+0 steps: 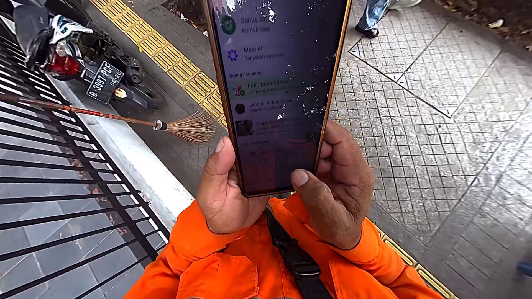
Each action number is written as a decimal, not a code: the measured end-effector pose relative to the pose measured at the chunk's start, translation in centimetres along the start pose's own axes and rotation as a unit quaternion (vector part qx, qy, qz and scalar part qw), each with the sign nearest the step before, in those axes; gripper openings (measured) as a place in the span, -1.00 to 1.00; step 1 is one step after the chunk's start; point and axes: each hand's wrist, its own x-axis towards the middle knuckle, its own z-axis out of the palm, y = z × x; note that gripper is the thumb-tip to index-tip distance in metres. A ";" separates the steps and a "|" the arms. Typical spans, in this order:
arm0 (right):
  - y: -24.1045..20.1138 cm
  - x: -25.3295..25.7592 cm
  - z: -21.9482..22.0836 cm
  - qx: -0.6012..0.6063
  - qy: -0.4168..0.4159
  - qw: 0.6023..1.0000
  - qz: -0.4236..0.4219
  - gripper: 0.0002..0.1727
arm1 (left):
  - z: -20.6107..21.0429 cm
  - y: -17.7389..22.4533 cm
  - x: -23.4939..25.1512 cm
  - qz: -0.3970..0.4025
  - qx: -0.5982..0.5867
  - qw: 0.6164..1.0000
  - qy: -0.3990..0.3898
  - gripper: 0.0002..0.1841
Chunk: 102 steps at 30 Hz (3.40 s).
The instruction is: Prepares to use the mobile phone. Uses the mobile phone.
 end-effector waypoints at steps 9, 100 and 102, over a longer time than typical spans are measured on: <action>0.0 0.3 0.6 -0.020 0.021 1.000 -0.003 -0.59 | -0.1 0.0 0.0 0.000 0.004 1.000 -0.016 -0.56; 0.1 0.9 0.5 0.053 0.007 0.998 0.014 -0.67 | -0.2 -0.7 -0.4 0.000 0.002 1.000 0.000 -0.59; 0.1 0.8 0.5 0.049 0.009 0.999 0.014 -0.69 | -0.3 -0.7 -0.5 -0.003 -0.002 1.000 -0.002 -0.59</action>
